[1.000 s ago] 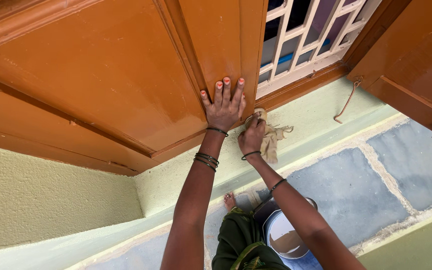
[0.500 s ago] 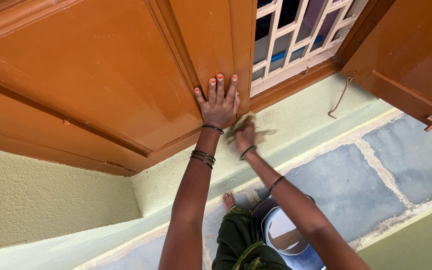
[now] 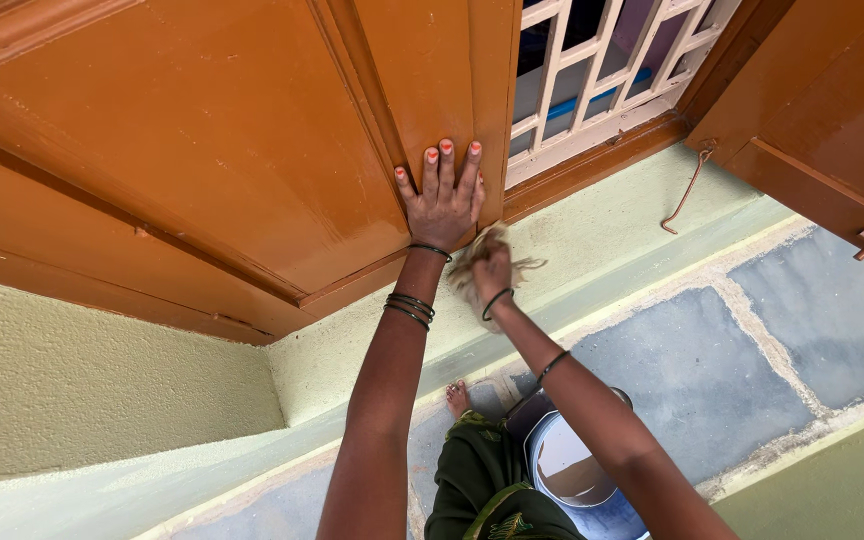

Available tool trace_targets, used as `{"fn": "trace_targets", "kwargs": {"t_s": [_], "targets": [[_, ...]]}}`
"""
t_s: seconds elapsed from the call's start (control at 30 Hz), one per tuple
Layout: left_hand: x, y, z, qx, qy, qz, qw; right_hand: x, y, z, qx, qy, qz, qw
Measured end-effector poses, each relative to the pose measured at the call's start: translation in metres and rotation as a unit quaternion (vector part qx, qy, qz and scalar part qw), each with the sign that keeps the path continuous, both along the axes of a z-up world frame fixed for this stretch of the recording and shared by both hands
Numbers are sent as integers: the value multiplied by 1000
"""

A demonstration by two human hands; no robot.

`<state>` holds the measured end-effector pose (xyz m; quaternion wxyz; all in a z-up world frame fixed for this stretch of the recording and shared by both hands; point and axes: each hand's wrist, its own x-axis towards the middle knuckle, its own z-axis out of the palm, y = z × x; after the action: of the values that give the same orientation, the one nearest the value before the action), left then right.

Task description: The person carries a bucket of water to a balcony, places it on a stool, and then uses a wet cloth to wipe the wooden window frame and its metal grille. The person repeatedly wrings the cloth in the bucket and wipes different sections of the frame.

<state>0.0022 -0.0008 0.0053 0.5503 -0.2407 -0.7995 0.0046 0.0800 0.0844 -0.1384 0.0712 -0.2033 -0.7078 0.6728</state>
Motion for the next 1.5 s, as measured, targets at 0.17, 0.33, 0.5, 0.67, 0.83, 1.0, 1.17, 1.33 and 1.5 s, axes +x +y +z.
{"fn": "trace_targets", "kwargs": {"t_s": [0.17, 0.33, 0.5, 0.67, 0.83, 1.0, 1.17, 1.33, 1.5], "targets": [[1, -2, 1, -6, 6, 3, 1000, 25, 37, 29, -6, -5, 33, 999], [2, 0, -1, -1, 2, 10, 1000, 22, 29, 93, -105, -78, -48, 990], [0, 0, -2, -4, 1, 7, 1000, 17, -9, 57, 284, -17, 63, 957], [2, -1, 1, -12, 3, 12, 1000, 21, 88, 25, 193, 24, 172, 966], [4, -1, -3, -13, 15, 16, 1000, -4, 151, 31, 373, 40, 11, 927], [1, -3, 0, -15, 8, 15, 1000, -23, 139, 24, 716, 196, 68, 667], [-1, -3, -5, -20, 19, 8, 1000, -33, 236, 33, 768, 51, 94, 632], [-4, -1, -6, -22, 25, 18, 999, -48, 273, 27, 786, -78, -8, 614], [1, -1, -8, -20, 19, 7, 1000, -23, 231, 16, 741, 47, 81, 665]]}}
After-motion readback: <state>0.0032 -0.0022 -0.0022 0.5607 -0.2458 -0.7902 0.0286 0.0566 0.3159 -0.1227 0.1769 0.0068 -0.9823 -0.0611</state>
